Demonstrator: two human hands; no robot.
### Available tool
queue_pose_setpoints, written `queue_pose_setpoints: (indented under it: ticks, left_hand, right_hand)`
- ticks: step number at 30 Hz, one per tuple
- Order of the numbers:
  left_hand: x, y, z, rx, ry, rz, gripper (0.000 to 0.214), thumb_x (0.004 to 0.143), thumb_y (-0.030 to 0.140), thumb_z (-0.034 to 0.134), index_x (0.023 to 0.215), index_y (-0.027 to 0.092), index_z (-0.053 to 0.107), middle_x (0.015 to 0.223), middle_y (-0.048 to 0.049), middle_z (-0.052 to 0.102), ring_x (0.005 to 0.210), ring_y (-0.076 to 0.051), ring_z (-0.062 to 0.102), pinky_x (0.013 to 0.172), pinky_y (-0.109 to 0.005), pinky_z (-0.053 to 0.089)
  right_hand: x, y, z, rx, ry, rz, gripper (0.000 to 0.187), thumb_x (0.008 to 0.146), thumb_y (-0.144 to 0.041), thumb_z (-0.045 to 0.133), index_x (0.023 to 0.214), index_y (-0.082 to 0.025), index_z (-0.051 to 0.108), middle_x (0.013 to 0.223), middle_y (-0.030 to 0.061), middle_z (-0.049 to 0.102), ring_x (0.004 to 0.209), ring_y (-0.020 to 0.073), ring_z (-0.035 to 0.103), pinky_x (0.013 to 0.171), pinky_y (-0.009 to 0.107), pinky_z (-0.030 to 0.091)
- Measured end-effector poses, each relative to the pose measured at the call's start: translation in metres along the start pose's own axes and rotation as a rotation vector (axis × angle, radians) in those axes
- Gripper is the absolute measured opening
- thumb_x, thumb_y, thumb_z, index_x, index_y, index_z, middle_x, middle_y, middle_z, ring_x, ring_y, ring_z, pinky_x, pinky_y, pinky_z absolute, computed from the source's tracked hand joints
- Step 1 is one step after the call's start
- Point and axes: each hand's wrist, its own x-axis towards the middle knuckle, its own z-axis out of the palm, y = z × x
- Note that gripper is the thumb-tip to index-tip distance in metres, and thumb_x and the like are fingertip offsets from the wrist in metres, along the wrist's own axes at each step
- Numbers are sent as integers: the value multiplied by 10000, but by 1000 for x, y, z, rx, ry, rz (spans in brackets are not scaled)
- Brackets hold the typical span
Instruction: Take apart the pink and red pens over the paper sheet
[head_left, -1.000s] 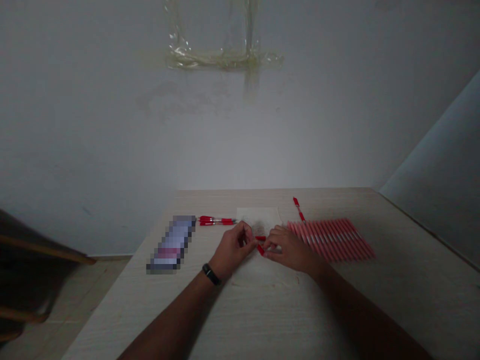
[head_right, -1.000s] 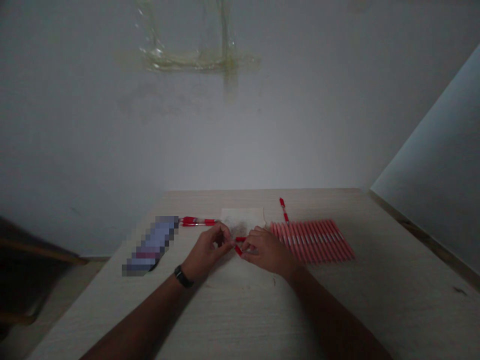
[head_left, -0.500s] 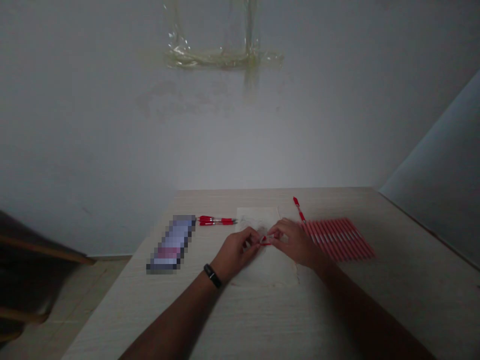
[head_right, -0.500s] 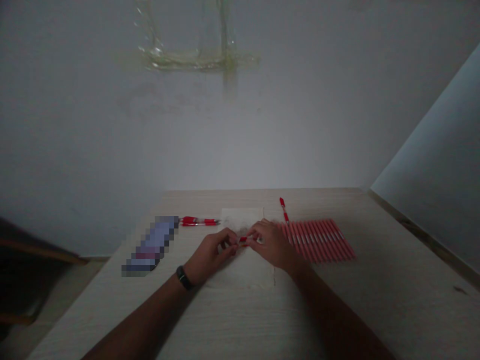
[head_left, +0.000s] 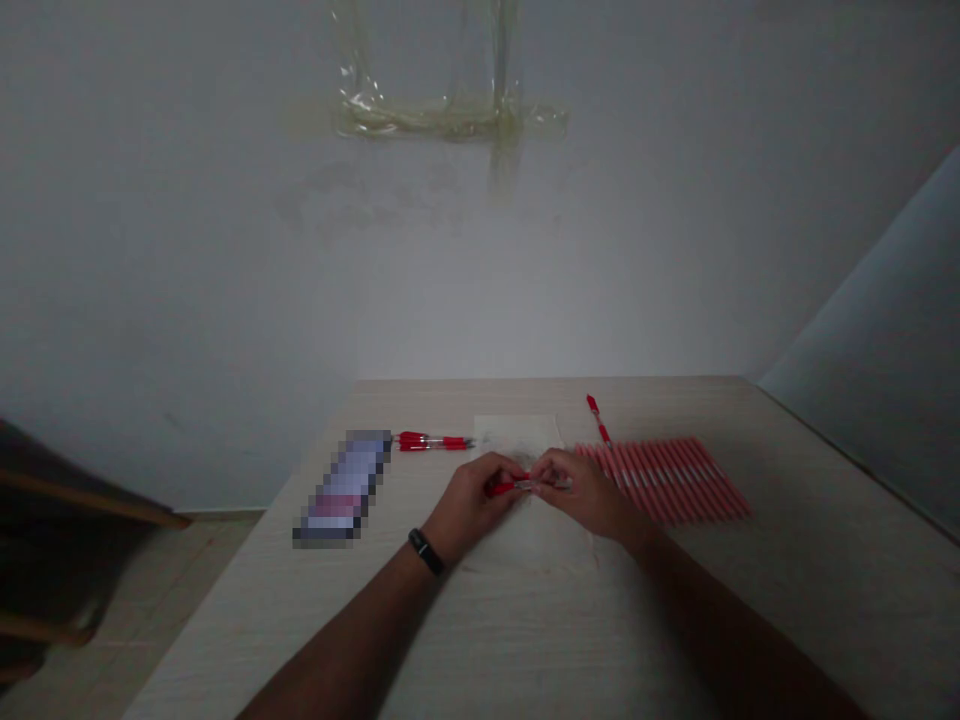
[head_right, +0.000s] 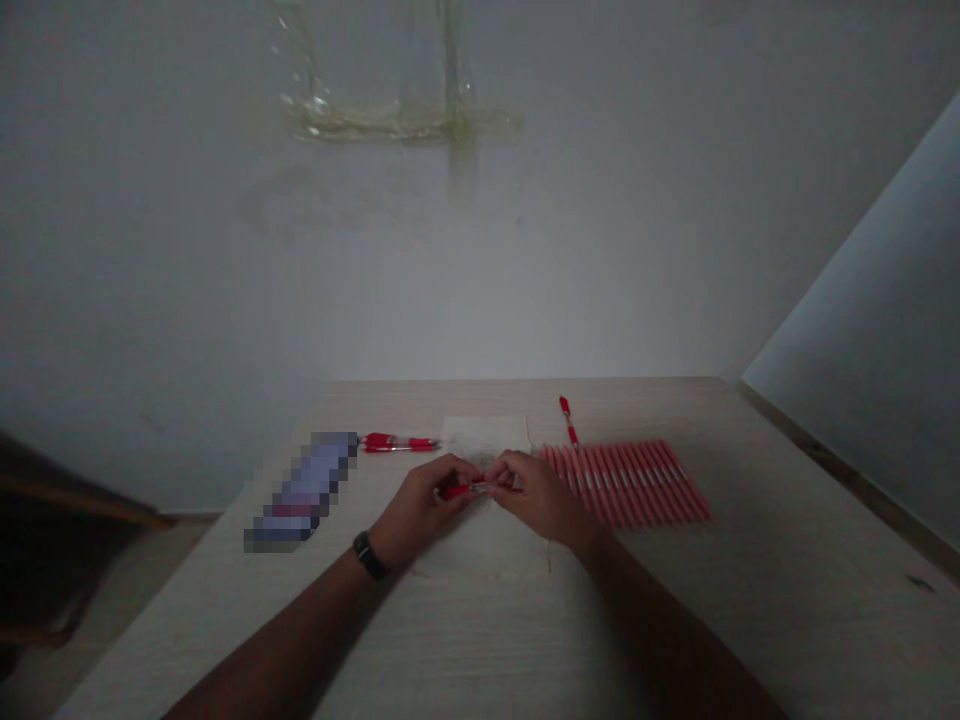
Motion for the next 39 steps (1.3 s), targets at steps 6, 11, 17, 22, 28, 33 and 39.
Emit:
queue_pose_setpoints:
  ticks: [6,11,17,22,28,33,39]
  left_hand:
    - [1,2,-1,-120,45,-36,219,805,179,720,1017,158,668,887,-40,690,798,-156,622,719,-253,475]
    - [1,0,-1,-139,38,-34,270,814,152,691,1079,169,648,916,-36,673,826,-158,621,739,-260,480]
    - [-1,0,0,-126,-11,8,343,809,82,611,1136,182,584,862,-3,603,776,-141,569,706,-251,448]
    - [-1,-1,0,-104,-21,22,288,787,58,574,1044,186,551,880,-4,587,799,-146,557,721,-259,436]
    - [-2,-3,0,-67,0,21,301,791,65,575,1060,195,536,897,-1,596,779,-137,555,705,-254,436]
    - [-2,-1,0,-50,8,16,307,783,77,610,1064,191,557,923,-14,622,804,-142,581,727,-258,456]
    - [-1,1,-1,-63,36,8,236,805,111,623,1028,182,584,929,-28,647,845,-157,609,752,-265,476]
  right_hand:
    - [0,0,1,75,-24,40,115,884,-298,667,922,-200,621,840,-4,625,804,149,600,719,257,459]
    - [2,4,6,151,-42,81,148,884,-333,675,925,-199,626,791,-11,600,741,138,578,653,243,438]
    - [2,12,13,316,-103,160,168,857,-324,699,937,-198,622,757,-18,589,685,129,566,618,246,441]
    - [1,14,12,352,-122,191,157,824,-269,716,931,-199,624,731,-27,585,676,123,563,612,240,436]
    - [0,18,13,366,-145,198,131,807,-221,709,898,-194,619,727,-20,616,662,121,580,605,239,444]
    - [-1,14,13,372,-168,201,130,820,-240,696,908,-190,613,766,5,662,654,128,607,606,252,476]
    - [0,15,12,373,-128,202,214,812,-346,732,886,-187,608,766,12,673,659,138,632,615,264,503]
